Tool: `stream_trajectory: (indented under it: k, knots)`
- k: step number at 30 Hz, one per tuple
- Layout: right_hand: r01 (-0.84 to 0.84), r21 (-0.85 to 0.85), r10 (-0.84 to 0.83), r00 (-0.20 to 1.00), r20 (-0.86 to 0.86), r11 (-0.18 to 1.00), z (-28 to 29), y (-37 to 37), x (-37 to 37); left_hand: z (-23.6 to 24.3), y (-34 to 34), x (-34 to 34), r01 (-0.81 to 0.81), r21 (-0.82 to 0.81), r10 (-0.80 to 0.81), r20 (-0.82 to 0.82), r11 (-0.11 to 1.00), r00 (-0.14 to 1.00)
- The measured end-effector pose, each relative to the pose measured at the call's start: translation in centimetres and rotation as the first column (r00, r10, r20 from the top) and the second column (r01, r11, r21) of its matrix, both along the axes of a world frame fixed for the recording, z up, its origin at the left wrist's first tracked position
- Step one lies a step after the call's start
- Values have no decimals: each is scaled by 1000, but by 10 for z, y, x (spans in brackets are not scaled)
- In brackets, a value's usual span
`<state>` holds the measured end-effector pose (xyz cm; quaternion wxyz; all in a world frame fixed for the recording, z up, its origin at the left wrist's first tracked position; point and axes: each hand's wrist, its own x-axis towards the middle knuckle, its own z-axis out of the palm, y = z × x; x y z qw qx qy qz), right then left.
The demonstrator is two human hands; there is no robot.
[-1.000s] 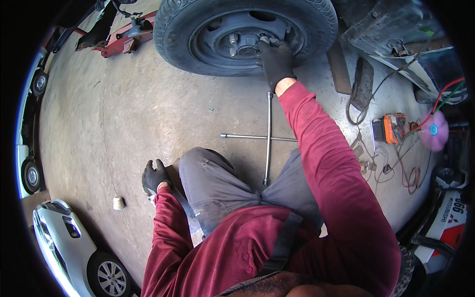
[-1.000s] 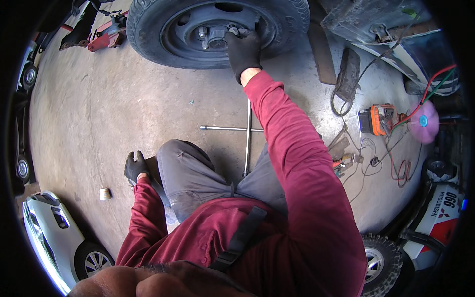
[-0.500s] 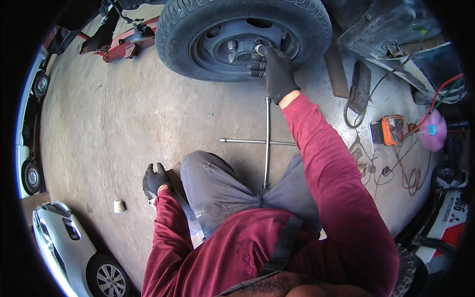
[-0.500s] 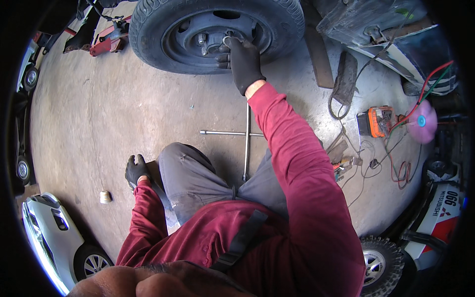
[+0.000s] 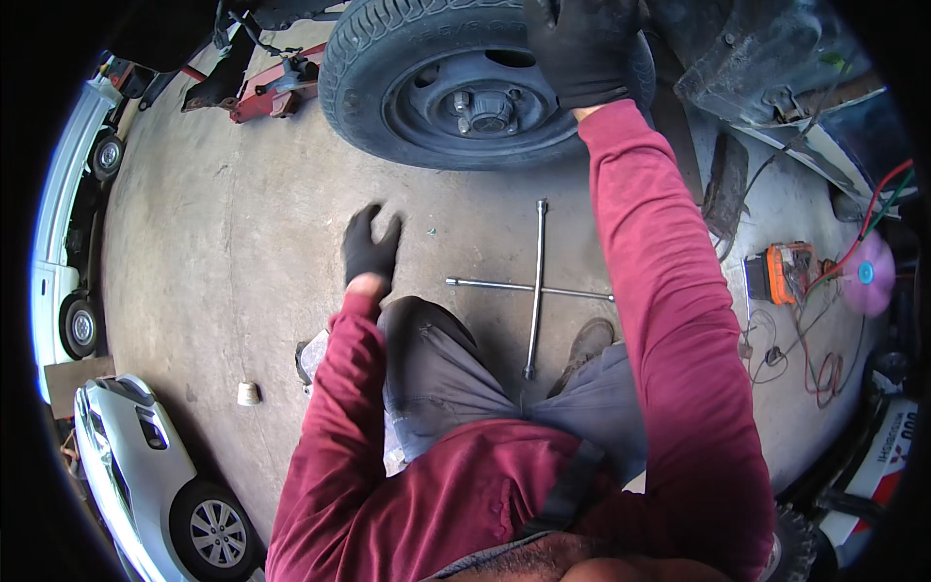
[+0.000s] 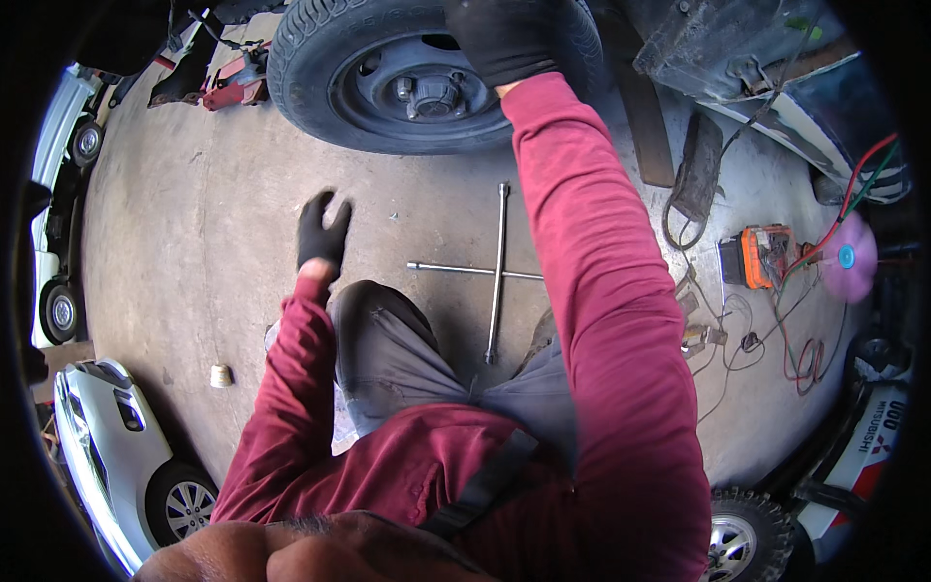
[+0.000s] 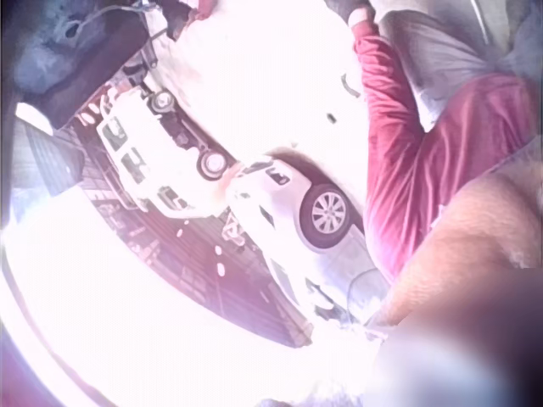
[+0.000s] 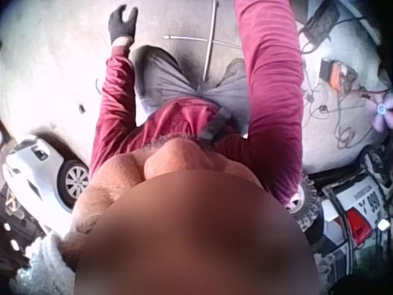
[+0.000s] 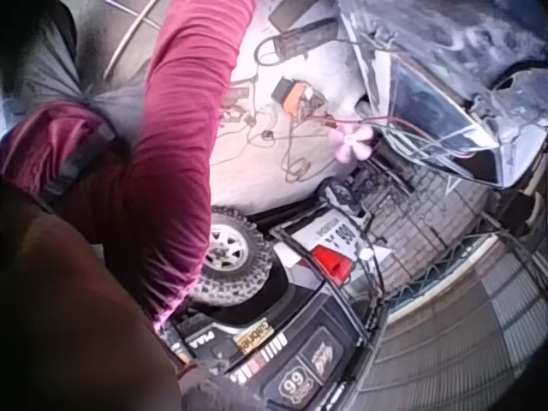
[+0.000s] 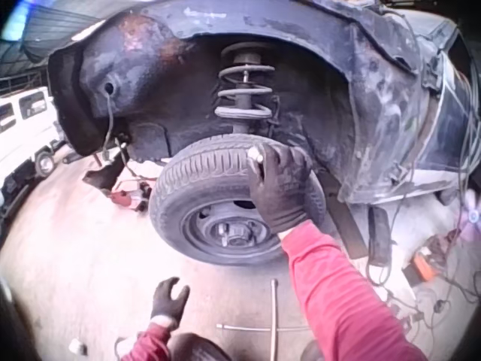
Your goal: The person removes a car tire by first loosening the lug nuts with a lug wrench, then unscrewing them by hand, and finally pulling the tire off the wheel hub. The tire is then set aside on the floor.
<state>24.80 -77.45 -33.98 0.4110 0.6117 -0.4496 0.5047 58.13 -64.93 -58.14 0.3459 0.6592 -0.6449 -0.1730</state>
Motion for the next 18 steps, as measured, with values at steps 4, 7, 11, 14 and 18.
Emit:
stream_trajectory:
  k: [4,7,11,14,18]
  knots:
    - [-152,7,151,987,55,988,-1,-6,-4,38,-75,-111,64,42,-46,-345,997,938]
    - [-294,106,283,953,104,950,2,-8,-6,55,-117,-153,-1,47,29,-586,999,810]
    - [-301,144,284,951,125,943,3,-5,-7,62,-137,-176,-56,213,188,-670,975,718]
    - [-296,160,278,953,123,942,2,-6,-8,67,-139,-181,-135,139,194,-677,981,710]
    - [-290,124,274,953,132,949,-2,-13,-10,77,-134,-174,-36,149,124,-636,988,762]
